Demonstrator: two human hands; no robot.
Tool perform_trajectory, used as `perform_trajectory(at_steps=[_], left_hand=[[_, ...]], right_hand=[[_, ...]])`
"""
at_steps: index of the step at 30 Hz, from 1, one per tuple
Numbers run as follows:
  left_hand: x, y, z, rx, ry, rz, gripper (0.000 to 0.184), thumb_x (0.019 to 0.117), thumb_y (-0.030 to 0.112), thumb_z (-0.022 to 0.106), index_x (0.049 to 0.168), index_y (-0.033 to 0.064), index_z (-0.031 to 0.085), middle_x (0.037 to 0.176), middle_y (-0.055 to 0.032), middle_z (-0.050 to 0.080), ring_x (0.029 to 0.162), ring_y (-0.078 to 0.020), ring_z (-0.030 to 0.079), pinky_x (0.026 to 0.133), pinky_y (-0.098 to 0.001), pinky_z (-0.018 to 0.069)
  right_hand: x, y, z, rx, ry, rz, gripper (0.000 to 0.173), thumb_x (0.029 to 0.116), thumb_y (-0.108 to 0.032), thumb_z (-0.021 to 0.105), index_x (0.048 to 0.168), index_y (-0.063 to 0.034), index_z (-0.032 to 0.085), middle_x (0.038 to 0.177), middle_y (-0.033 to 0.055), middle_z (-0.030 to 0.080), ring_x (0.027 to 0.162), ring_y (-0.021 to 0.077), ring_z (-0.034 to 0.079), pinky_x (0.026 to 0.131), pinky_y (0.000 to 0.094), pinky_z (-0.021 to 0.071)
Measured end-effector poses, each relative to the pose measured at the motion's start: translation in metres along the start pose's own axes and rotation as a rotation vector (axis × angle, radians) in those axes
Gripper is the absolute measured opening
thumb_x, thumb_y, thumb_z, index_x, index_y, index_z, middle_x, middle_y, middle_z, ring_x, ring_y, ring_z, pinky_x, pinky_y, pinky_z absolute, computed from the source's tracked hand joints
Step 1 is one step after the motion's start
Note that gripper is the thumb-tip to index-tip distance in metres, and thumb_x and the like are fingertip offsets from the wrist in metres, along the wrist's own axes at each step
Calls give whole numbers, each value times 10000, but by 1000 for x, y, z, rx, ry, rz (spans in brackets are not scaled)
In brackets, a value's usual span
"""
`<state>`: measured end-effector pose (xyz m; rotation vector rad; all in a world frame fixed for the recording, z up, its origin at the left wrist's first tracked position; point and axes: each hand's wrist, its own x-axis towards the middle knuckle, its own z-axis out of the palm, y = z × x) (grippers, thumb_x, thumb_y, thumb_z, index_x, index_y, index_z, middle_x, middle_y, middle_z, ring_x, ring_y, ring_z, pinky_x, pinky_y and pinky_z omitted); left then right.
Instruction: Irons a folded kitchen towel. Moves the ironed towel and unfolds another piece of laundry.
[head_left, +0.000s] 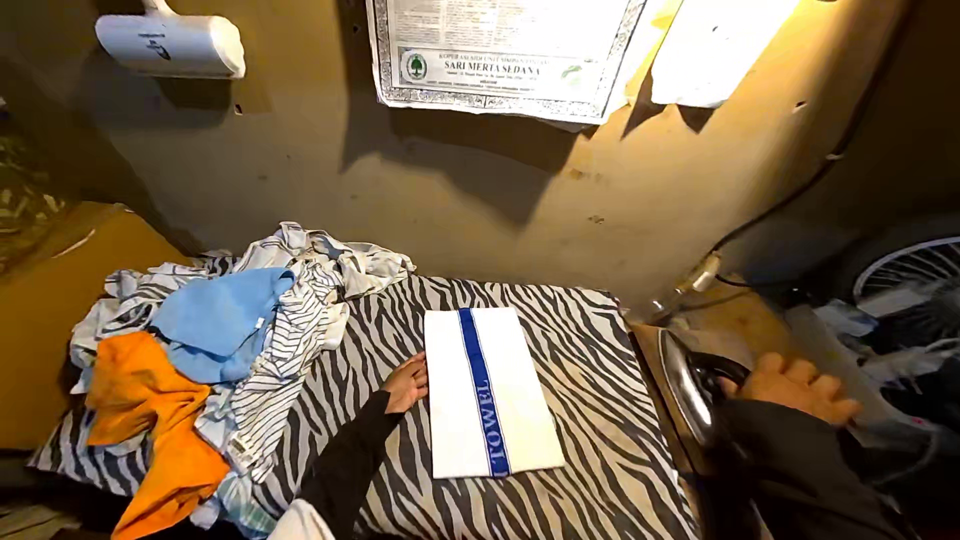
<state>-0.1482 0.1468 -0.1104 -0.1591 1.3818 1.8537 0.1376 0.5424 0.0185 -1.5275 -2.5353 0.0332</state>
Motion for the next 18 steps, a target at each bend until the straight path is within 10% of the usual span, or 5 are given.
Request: perform_trajectory(at_steps=[7, 11, 18], left_hand=[[37, 22, 23, 202, -135, 111, 523, 1083, 94, 457, 1572, 58, 275, 1431, -187, 548, 1211, -226, 627, 1006, -408, 537], [26, 35, 23, 685, -166, 299, 606, 1075, 101, 473, 1605, -24, 207, 1638, -259, 288, 1519, -320, 330, 1246, -458, 273], [-121, 29, -90, 552, 133, 597, 524, 1056, 11, 427, 1546, -117, 294, 1592, -294, 358, 1504, -306, 363, 1253, -397, 257]], right_hand=[[-138, -136, 88, 290, -333, -300, 733, 899, -544, 730, 1253, 93, 656, 1414, 380, 512, 1366, 589, 422, 1097, 732, 344], [-157, -150, 105, 588, -539, -222, 610, 957, -223, 745, 1400, 133, 521, 1358, 342, 597, 1306, 439, 580, 1144, 552, 427], [-180, -204, 49, 832, -1019, -603, 642, 979, -49, 588, 1532, 76, 288, 1270, 131, 613, 986, 20, 669, 874, 250, 582]])
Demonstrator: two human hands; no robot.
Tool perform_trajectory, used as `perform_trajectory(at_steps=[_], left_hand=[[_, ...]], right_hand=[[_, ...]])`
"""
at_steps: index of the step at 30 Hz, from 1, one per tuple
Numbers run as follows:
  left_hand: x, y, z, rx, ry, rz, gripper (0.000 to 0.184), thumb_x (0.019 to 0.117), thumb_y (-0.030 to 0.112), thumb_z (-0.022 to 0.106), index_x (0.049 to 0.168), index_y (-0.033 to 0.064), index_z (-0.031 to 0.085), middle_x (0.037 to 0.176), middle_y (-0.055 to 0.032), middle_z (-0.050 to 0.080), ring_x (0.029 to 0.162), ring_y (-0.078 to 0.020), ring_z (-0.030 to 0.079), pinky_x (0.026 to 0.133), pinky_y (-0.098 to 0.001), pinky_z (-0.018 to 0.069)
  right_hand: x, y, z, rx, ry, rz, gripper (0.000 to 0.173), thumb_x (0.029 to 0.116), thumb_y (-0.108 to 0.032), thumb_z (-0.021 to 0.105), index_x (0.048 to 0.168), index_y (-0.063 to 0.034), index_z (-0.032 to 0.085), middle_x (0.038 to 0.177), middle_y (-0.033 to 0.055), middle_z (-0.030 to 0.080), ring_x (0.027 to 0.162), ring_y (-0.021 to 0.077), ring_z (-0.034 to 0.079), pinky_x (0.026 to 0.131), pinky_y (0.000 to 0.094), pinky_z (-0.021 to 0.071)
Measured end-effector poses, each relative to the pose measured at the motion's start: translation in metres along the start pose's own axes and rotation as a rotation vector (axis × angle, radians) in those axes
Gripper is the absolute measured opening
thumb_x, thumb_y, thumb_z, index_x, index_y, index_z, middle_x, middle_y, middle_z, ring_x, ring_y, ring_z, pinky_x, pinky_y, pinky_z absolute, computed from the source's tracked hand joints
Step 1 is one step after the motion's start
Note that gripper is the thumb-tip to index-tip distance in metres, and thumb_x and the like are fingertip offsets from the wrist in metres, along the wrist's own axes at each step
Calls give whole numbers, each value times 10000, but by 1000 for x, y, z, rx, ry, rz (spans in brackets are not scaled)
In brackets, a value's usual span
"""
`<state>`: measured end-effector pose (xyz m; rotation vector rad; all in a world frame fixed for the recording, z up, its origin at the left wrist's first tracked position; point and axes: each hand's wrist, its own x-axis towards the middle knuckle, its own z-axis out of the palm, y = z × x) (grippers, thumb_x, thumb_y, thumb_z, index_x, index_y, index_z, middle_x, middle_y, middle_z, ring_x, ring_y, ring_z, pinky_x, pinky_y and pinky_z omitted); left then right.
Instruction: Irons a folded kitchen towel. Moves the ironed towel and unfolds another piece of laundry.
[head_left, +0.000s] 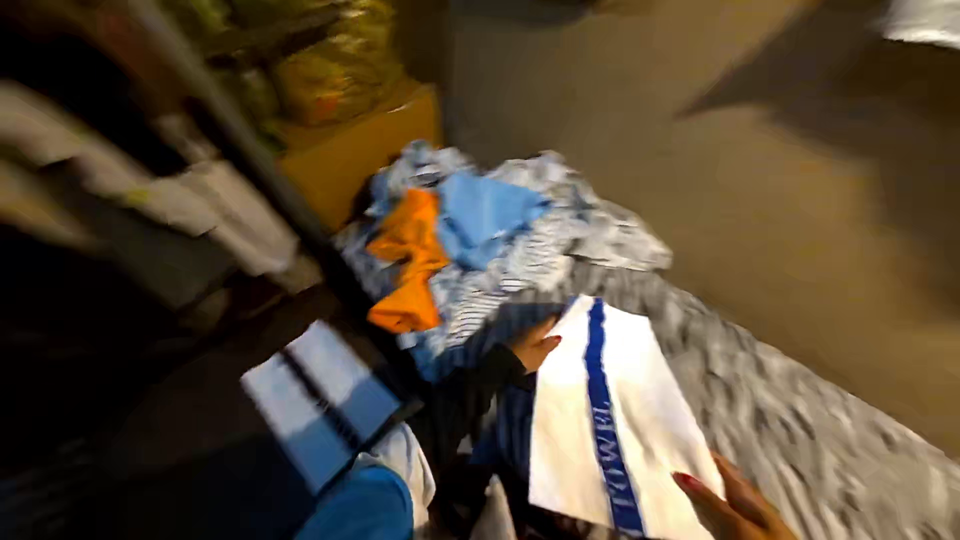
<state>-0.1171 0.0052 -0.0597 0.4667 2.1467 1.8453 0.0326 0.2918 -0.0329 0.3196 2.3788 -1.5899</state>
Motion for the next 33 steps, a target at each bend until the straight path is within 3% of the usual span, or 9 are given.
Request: perform_trajectory(at_steps=[4, 7, 8, 11, 16, 20, 24, 28, 33], left_hand=[[-129, 8, -109, -156, 471, -157, 457, 1060, 22, 436, 1493, -113, 382, 1418, -282, 542, 1267, -220, 583, 1093, -354, 455], [-225, 3, -173, -167, 755, -276, 421, 1087, 121, 445, 1494, 19, 422, 1244, -157, 658, 1039, -156, 669, 919, -367, 556], [-253, -4, -190, -173, 852, -270, 407, 1087, 138, 451, 1483, 47, 434, 1194, -118, 678, 986, -135, 682, 877, -355, 575], [-322, -27, -230, -244, 1066, -266, 421, 1093, 139, 421, 1513, 109, 400, 1222, -89, 670, 1020, -139, 684, 894, -367, 579], [-387, -157, -252, -376, 1140, -570, 465, 1096, 123, 429, 1536, 21, 318, 1351, -201, 584, 1140, -217, 654, 961, -400, 559], [-386, -203, -254, -562, 1232, -831, 490, 1125, 226, 372, 1585, 88, 278, 1484, -251, 476, 1282, -330, 556, 1036, -470, 480], [-378, -218, -265, -541, 1279, -756, 487, 1124, 240, 378, 1563, 42, 309, 1492, -223, 484, 1300, -290, 553, 1064, -447, 478], [-372, -217, -274, -358, 1395, -656, 412, 1090, 103, 459, 1487, -5, 434, 1414, -248, 546, 1229, -286, 597, 1032, -459, 495], [-378, -237, -262, -327, 1387, -684, 484, 1074, 199, 529, 1516, 37, 418, 1444, -227, 537, 1269, -310, 575, 1060, -500, 477]], right_hand=[[43, -67, 81, 9, -405, -223, 499, 988, -95, 595, 1444, -16, 406, 964, -96, 662, 693, -40, 615, 642, 199, 564], [67, -107, 176, 48, -616, -394, 462, 951, -112, 610, 1395, -48, 502, 886, -104, 671, 587, -41, 564, 529, 178, 523], [73, -118, 209, 58, -663, -435, 474, 940, -110, 620, 1394, -17, 517, 932, -65, 688, 633, -38, 586, 559, 178, 532], [88, -133, 300, 77, -836, -456, 519, 947, -23, 603, 1434, 96, 469, 1265, 105, 677, 1075, 19, 672, 954, 219, 570], [108, -54, 413, -151, -917, -84, 479, 999, -28, 633, 1442, 83, 487, 1303, 252, 642, 1152, 242, 665, 1032, 386, 530], [112, 2, 434, -265, -833, 7, 415, 1019, -89, 628, 1384, 92, 549, 1318, 293, 630, 1220, 334, 634, 1084, 442, 489], [110, -12, 425, -398, -847, -23, 439, 1030, -138, 627, 1424, 37, 541, 1314, 262, 652, 1197, 333, 658, 1075, 463, 495], [105, -29, 420, -403, -731, -149, 339, 1004, -91, 644, 1323, 22, 631, 1191, 206, 722, 1107, 290, 704, 1026, 449, 533], [110, -27, 417, -575, -818, -46, 416, 1050, -189, 600, 1425, -13, 565, 1344, 219, 653, 1250, 322, 639, 1110, 468, 471]])
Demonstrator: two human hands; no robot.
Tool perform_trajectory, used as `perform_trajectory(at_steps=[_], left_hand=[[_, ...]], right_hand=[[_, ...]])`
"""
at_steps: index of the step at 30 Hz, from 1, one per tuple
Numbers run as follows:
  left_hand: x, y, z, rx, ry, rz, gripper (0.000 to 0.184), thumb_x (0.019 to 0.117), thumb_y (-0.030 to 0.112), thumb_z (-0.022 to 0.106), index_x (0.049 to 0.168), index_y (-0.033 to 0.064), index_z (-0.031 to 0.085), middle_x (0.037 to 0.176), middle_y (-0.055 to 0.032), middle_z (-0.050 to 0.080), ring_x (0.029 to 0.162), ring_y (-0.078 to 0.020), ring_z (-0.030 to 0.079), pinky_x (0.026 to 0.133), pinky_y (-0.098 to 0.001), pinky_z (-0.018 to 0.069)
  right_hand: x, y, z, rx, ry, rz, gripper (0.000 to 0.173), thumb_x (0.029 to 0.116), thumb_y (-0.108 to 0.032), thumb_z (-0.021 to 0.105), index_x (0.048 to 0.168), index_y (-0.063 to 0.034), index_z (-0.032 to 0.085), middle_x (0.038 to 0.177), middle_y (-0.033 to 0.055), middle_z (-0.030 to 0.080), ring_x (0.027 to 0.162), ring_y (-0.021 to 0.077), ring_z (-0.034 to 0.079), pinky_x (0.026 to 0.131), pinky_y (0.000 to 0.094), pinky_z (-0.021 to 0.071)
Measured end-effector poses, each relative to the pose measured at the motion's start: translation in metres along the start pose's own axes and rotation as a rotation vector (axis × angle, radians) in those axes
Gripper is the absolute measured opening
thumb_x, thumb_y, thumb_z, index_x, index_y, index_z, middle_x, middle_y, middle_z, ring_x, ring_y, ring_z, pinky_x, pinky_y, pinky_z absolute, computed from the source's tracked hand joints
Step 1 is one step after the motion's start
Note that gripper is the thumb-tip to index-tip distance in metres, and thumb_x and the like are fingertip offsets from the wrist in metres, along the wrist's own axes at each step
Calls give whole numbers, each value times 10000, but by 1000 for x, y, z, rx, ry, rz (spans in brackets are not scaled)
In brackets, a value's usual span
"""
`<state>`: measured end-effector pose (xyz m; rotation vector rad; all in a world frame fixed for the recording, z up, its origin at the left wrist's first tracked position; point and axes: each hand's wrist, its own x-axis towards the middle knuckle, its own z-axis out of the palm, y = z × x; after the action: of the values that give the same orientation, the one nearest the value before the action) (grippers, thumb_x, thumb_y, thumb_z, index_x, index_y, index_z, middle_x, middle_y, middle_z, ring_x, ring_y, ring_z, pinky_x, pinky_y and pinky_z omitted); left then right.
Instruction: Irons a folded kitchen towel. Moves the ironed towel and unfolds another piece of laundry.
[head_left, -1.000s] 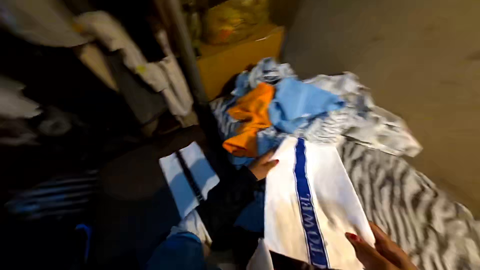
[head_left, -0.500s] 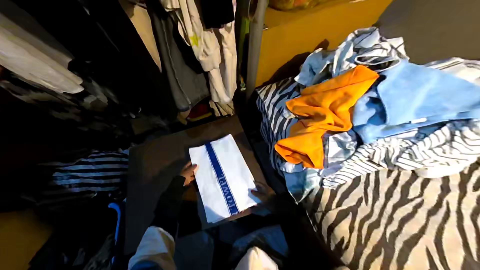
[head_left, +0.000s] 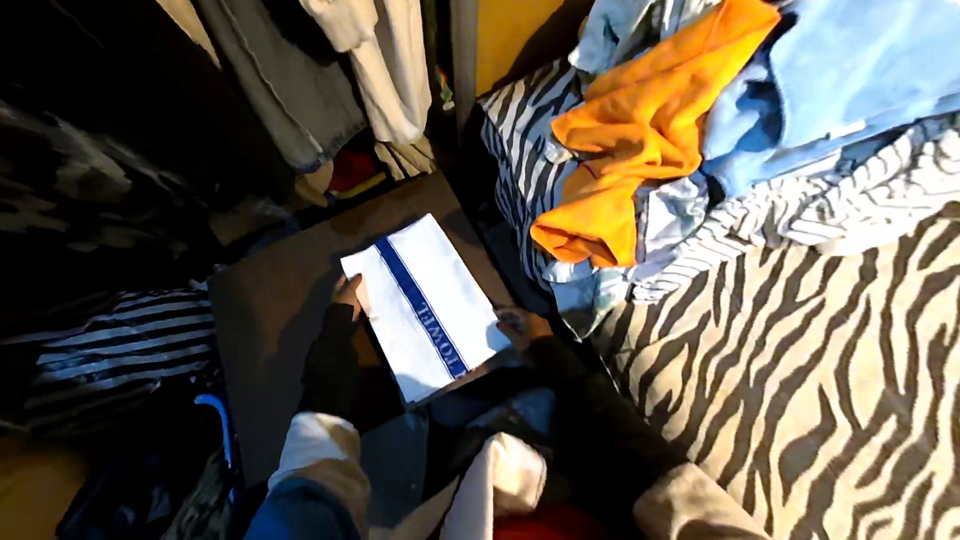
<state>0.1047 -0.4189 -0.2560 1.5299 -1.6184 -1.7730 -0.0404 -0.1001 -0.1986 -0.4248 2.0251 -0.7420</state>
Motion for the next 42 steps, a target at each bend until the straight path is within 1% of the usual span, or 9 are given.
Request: perform_trajectory(at_steps=[5, 20, 24, 27, 29, 32, 34, 37, 42], left_hand=[[-28, -2, -4, -14, -94, -52, 473, 1070, 198, 530, 1510, 63, 418, 1411, -195, 558, 1209, -271, 603, 1014, -472, 507], [-59, -5, -4, 107, -156, -183, 404, 1057, 71, 527, 1439, -27, 439, 1258, -226, 609, 987, -202, 676, 851, -355, 573], [-62, 2, 0, 254, -129, -169, 431, 1046, 88, 563, 1444, -38, 453, 1317, -270, 588, 1075, -285, 664, 909, -417, 562], [-76, 27, 13, 800, -29, 1, 598, 1033, 122, 586, 1551, -26, 327, 1464, -293, 506, 1320, -376, 552, 1093, -468, 453], [-86, 41, 27, 1086, 19, 253, 740, 1007, 197, 617, 1607, 4, 230, 1580, -328, 336, 1450, -493, 362, 1175, -578, 324], [-81, 36, 59, 1064, -10, 659, 735, 991, 288, 628, 1600, 34, 304, 1648, -290, 238, 1527, -512, 190, 1178, -715, 186], [-66, 14, 84, 1101, -49, 787, 713, 1009, 394, 553, 1605, 76, 324, 1687, -229, 186, 1565, -457, 109, 1181, -752, 90], [-53, -23, 103, 1196, -89, 808, 660, 1025, 486, 469, 1589, 150, 398, 1683, -197, 234, 1558, -458, 152, 1169, -770, 90], [-59, -11, 103, 1254, -122, 762, 655, 1034, 487, 475, 1596, 165, 384, 1674, -214, 249, 1548, -487, 155, 1123, -829, 43]], right_hand=[[-5, 2, 0, 23, 34, -40, 422, 997, -135, 664, 1396, -18, 587, 1278, 217, 680, 1165, 323, 676, 1048, 469, 514], [-14, 0, 8, -14, 82, 28, 402, 1053, -66, 530, 1454, -35, 533, 1351, 229, 643, 1236, 359, 642, 1084, 495, 478], [-15, 5, 10, -11, 101, 42, 398, 1058, -71, 527, 1454, -38, 532, 1315, 226, 660, 1207, 355, 655, 1067, 491, 486], [-14, 11, 14, 13, 120, 42, 393, 1053, -93, 551, 1439, -26, 543, 1291, 220, 675, 1182, 348, 671, 1054, 489, 500], [-15, 17, 17, 27, 131, 38, 399, 1048, -109, 561, 1435, -13, 543, 1283, 221, 680, 1182, 345, 674, 1056, 489, 505], [-23, 20, 21, 43, 123, 24, 403, 1055, -110, 549, 1436, 20, 528, 1328, 232, 647, 1220, 336, 651, 1083, 463, 492], [-24, 26, 25, 47, 164, -13, 393, 1039, -99, 566, 1408, 31, 550, 1336, 241, 638, 1210, 339, 655, 1072, 462, 505], [-30, 34, 27, 65, 190, -41, 430, 1007, -82, 604, 1420, 24, 546, 1364, 241, 619, 1229, 334, 642, 1078, 446, 509], [-85, 53, 19, 150, 220, -111, 380, 1005, -78, 623, 1359, 57, 601, 1273, 242, 676, 1174, 318, 679, 1073, 422, 521]])
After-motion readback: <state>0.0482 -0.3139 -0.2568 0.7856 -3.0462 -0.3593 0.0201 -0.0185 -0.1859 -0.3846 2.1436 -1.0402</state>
